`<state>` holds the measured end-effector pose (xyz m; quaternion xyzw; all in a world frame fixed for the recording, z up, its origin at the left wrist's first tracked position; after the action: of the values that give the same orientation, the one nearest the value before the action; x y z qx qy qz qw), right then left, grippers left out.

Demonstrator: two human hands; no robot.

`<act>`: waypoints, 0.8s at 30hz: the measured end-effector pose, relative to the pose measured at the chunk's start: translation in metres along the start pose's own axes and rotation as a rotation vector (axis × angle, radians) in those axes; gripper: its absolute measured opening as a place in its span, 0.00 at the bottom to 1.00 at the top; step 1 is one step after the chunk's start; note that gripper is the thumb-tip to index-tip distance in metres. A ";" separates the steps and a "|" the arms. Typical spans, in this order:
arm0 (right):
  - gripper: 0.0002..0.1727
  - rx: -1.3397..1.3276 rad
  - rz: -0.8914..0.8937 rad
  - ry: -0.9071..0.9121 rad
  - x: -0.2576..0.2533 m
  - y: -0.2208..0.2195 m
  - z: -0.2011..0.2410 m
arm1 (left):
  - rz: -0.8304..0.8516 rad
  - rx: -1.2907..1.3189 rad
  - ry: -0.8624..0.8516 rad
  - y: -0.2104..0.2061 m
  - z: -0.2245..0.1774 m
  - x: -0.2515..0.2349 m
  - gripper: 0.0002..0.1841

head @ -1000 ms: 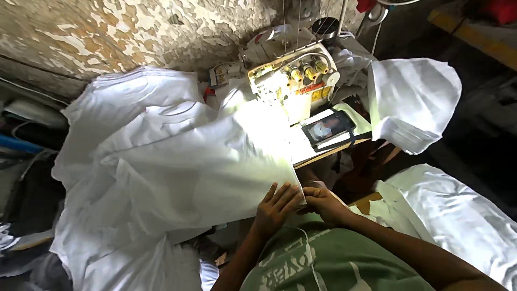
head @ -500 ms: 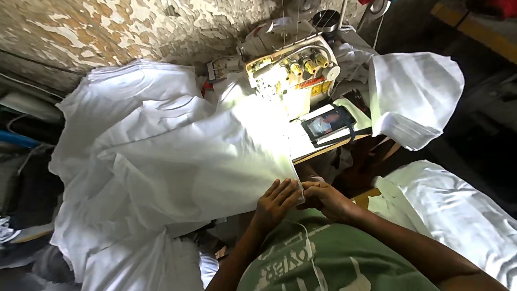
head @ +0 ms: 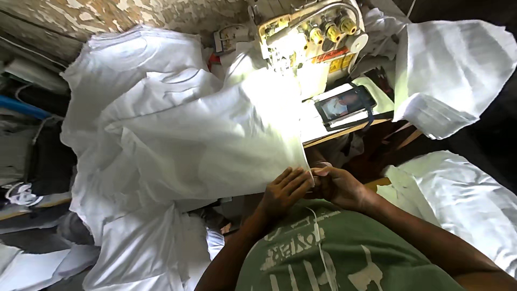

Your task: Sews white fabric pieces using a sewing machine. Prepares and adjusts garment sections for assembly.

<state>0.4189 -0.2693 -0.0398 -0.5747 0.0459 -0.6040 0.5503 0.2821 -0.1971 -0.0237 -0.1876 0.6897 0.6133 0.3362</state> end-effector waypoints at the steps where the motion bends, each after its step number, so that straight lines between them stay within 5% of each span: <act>1: 0.26 -0.011 0.005 -0.009 0.000 0.001 0.000 | 0.012 0.002 -0.014 -0.001 -0.003 -0.001 0.10; 15: 0.18 0.145 -0.021 0.076 -0.008 0.003 0.011 | -0.092 0.227 0.306 -0.011 0.029 0.009 0.12; 24: 0.08 0.103 -0.219 0.200 -0.018 0.000 0.013 | -0.102 0.255 0.371 -0.017 0.030 0.005 0.16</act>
<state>0.4234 -0.2488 -0.0468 -0.4843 0.0065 -0.7160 0.5028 0.2966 -0.1704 -0.0400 -0.2879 0.8012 0.4584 0.2550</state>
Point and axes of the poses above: each hand's wrist, its own x-axis away from the middle knuckle, its own y-axis out of the back of the hand, z = x × y, the point moved 5 cm from there along -x, towards the middle knuckle, and after that the axes turned 13 degrees about -y, right-handed, at the moved point
